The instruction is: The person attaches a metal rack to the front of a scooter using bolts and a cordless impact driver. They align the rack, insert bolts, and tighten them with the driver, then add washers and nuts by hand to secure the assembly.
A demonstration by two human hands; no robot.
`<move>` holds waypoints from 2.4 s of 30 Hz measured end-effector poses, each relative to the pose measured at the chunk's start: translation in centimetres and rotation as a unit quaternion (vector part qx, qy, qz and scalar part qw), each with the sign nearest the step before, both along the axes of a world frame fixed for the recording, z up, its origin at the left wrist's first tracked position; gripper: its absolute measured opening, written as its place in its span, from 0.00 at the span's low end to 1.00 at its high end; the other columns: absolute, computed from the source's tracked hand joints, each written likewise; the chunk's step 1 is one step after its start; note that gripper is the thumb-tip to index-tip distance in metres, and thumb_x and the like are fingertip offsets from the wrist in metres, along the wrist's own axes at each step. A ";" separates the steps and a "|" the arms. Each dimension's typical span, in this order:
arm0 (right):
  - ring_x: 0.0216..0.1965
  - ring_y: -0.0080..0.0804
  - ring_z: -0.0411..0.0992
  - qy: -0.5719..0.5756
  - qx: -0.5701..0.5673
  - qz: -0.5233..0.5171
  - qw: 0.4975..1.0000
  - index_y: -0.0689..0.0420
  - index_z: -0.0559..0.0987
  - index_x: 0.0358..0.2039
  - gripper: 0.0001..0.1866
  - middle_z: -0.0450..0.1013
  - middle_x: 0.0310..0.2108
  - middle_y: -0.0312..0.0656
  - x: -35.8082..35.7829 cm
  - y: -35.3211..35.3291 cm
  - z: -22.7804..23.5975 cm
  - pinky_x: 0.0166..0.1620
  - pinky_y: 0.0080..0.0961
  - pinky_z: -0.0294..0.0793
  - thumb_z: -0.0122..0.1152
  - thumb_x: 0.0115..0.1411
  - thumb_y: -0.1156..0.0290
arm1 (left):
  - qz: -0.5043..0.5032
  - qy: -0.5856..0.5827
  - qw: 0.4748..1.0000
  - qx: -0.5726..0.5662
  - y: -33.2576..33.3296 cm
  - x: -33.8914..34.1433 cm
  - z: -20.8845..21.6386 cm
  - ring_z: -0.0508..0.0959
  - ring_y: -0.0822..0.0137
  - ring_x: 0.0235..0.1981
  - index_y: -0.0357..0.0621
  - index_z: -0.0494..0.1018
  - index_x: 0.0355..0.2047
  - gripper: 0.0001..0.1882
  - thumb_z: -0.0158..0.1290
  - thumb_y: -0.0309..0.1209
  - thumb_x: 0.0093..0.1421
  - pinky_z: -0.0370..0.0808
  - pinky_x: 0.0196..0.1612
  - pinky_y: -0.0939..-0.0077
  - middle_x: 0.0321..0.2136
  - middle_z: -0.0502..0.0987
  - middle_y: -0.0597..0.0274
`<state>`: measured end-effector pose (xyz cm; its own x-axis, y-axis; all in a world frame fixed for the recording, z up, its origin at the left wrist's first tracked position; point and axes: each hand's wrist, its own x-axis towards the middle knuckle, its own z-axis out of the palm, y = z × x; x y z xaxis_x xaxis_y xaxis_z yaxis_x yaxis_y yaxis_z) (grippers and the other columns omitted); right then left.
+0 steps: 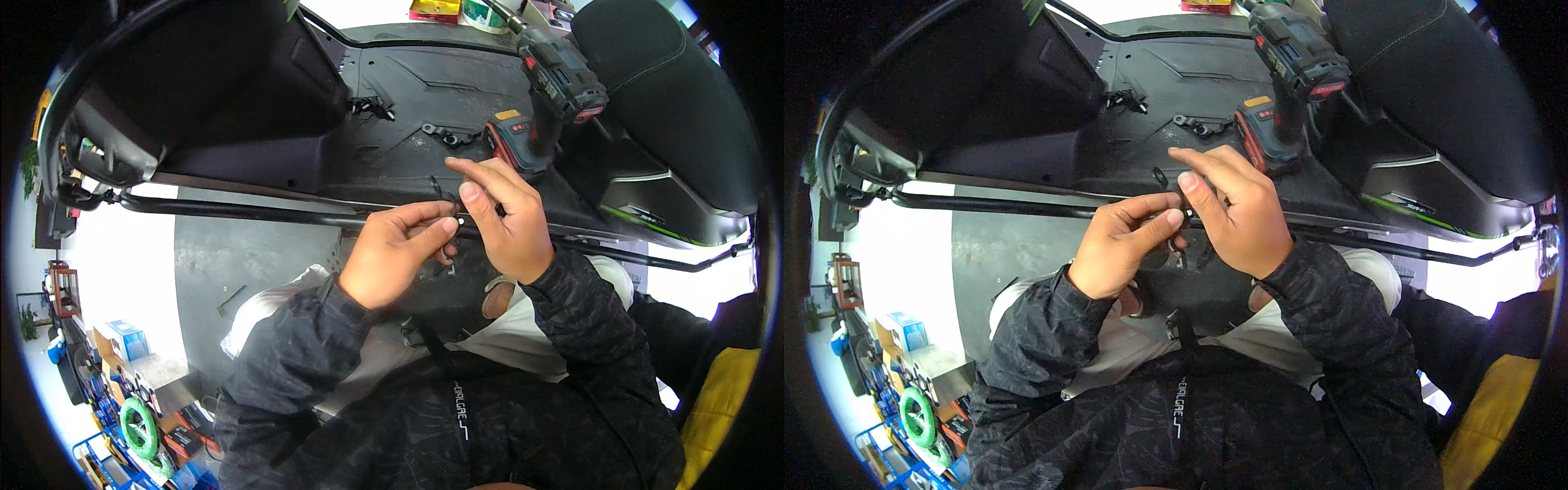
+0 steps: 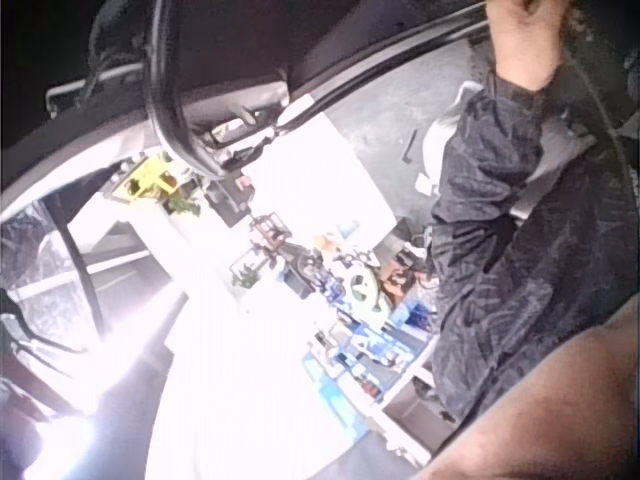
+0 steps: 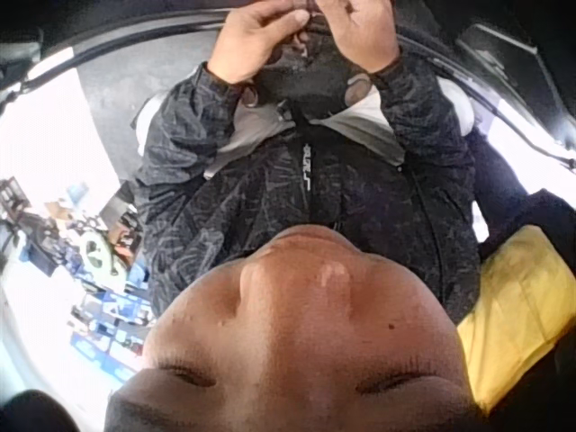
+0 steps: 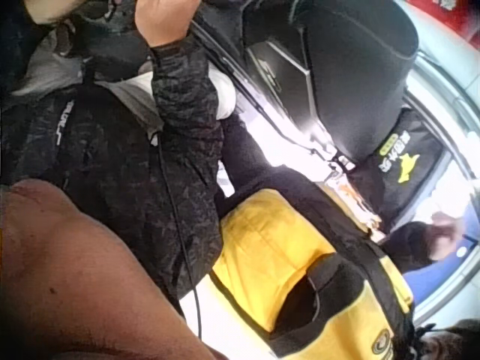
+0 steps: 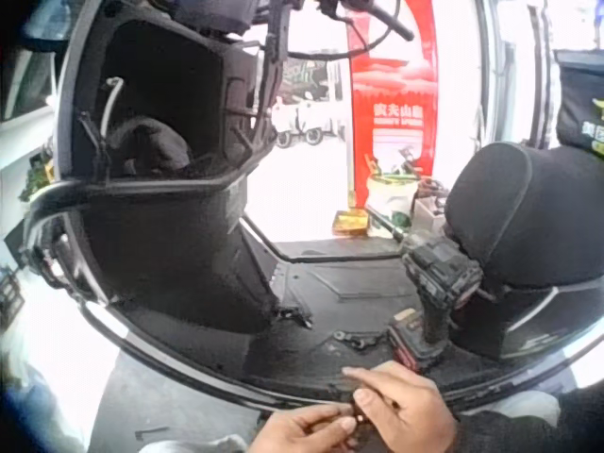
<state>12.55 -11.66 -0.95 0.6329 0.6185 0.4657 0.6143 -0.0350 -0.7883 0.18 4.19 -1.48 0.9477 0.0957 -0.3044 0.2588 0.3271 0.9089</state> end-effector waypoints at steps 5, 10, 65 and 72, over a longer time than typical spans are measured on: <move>0.21 0.45 0.73 0.101 -0.156 0.006 0.983 0.65 0.78 0.27 0.22 0.73 0.20 0.50 0.4 -1.3 -1.2 0.26 0.39 0.67 0.60 0.74 0.60 | 0.033 0.001 0.999 -0.017 -0.2 0.6 -0.4 0.83 0.72 0.38 0.28 0.76 0.58 0.20 0.60 0.30 0.72 0.81 0.44 0.76 0.43 0.83 0.59; 0.21 0.58 0.73 0.119 -0.130 0.003 0.984 0.64 0.74 0.26 0.24 0.72 0.20 0.56 -0.3 -1.4 -2.2 0.25 0.44 0.67 0.54 0.77 0.59 | 0.040 -0.024 0.999 0.021 -0.6 1.6 -1.0 0.83 0.70 0.39 0.27 0.77 0.54 0.17 0.60 0.27 0.71 0.82 0.45 0.73 0.41 0.84 0.58; 0.23 0.59 0.75 0.173 -0.076 -0.061 0.980 0.65 0.72 0.30 0.23 0.72 0.21 0.57 -0.6 -0.2 -4.1 0.27 0.43 0.68 0.51 0.78 0.59 | 0.140 -0.062 0.986 0.073 -2.6 2.2 -3.4 0.81 0.76 0.41 0.32 0.75 0.61 0.20 0.60 0.26 0.71 0.80 0.49 0.79 0.41 0.83 0.62; 0.24 0.57 0.76 0.215 -0.083 -0.079 0.970 0.64 0.72 0.30 0.23 0.72 0.21 0.57 -0.4 0.1 -4.9 0.28 0.44 0.70 0.50 0.79 0.58 | 0.133 -0.048 0.990 0.014 -3.3 2.4 -4.6 0.81 0.73 0.36 0.32 0.72 0.63 0.20 0.55 0.29 0.75 0.86 0.42 0.72 0.40 0.80 0.61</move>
